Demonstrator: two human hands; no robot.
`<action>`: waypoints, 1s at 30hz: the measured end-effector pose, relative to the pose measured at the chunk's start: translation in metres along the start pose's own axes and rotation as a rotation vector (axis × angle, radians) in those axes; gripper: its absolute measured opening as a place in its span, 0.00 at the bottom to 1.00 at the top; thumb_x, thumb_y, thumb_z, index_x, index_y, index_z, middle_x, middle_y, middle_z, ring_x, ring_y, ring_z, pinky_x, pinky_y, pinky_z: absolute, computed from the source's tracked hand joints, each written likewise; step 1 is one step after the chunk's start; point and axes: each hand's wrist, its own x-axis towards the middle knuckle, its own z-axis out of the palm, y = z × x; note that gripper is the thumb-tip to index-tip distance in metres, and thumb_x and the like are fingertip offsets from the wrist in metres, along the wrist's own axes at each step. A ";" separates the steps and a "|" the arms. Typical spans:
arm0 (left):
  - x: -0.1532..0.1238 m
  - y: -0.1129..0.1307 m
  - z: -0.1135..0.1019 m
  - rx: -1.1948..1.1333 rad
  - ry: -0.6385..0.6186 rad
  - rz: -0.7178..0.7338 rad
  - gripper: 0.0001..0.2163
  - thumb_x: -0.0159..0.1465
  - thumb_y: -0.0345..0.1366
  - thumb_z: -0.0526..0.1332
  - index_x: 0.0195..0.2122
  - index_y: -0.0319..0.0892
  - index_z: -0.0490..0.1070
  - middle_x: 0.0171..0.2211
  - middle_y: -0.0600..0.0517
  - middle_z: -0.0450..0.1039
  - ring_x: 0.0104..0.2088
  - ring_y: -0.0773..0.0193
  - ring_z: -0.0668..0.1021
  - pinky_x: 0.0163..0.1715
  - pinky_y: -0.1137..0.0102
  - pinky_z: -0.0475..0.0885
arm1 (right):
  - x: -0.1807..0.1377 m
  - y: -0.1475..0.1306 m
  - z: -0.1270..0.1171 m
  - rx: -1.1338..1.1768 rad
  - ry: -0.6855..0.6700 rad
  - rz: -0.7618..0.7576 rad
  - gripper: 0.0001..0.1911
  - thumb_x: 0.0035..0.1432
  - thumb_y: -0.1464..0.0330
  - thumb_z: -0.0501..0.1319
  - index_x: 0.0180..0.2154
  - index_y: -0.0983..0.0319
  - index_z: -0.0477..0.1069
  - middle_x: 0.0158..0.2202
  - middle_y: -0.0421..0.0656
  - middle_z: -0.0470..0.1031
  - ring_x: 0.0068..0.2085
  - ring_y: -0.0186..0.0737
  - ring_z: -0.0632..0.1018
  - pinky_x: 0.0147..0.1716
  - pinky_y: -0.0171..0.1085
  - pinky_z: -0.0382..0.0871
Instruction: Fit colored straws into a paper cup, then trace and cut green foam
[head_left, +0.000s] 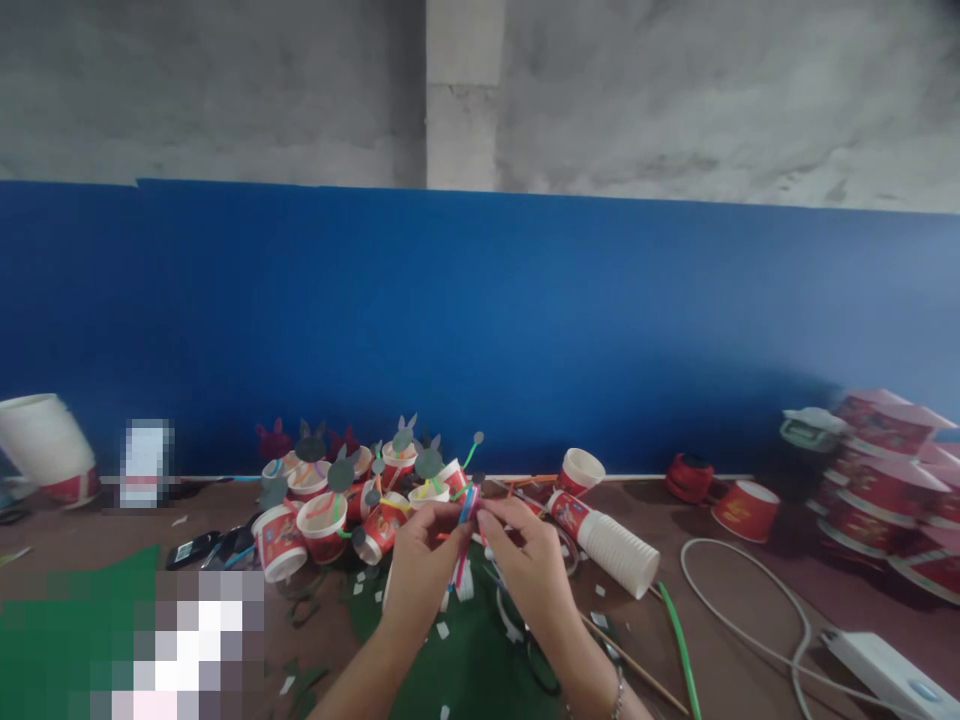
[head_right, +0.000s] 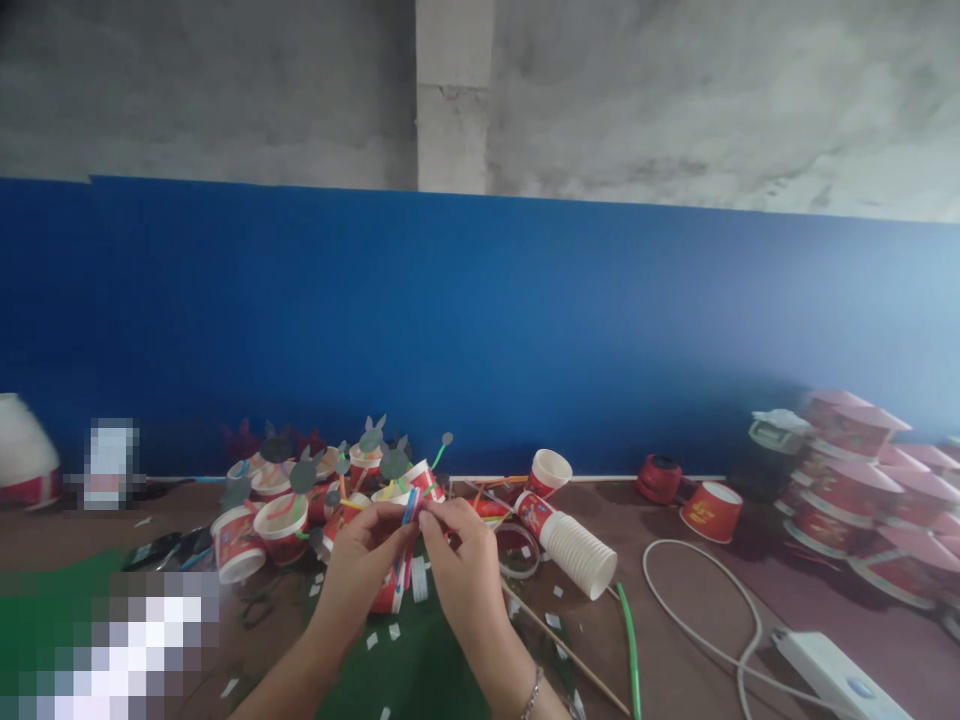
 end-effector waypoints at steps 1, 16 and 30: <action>0.000 0.002 0.001 -0.016 -0.011 -0.011 0.13 0.50 0.42 0.67 0.32 0.39 0.74 0.29 0.50 0.77 0.30 0.62 0.76 0.32 0.71 0.69 | 0.001 -0.001 0.000 0.022 -0.008 0.028 0.13 0.55 0.62 0.58 0.35 0.62 0.77 0.33 0.45 0.76 0.35 0.42 0.75 0.32 0.36 0.68; -0.001 0.008 0.003 -0.080 -0.180 -0.203 0.15 0.44 0.45 0.71 0.26 0.38 0.75 0.24 0.51 0.76 0.28 0.63 0.76 0.30 0.71 0.68 | 0.008 0.005 -0.006 0.300 -0.101 0.177 0.12 0.49 0.62 0.64 0.23 0.63 0.67 0.19 0.37 0.70 0.24 0.32 0.69 0.25 0.31 0.61; -0.005 0.014 0.004 -0.007 -0.359 -0.182 0.11 0.48 0.41 0.69 0.27 0.38 0.78 0.23 0.50 0.76 0.26 0.62 0.75 0.31 0.69 0.69 | 0.011 0.008 -0.010 0.085 -0.090 0.027 0.15 0.49 0.65 0.63 0.17 0.63 0.65 0.20 0.36 0.63 0.23 0.31 0.65 0.22 0.31 0.58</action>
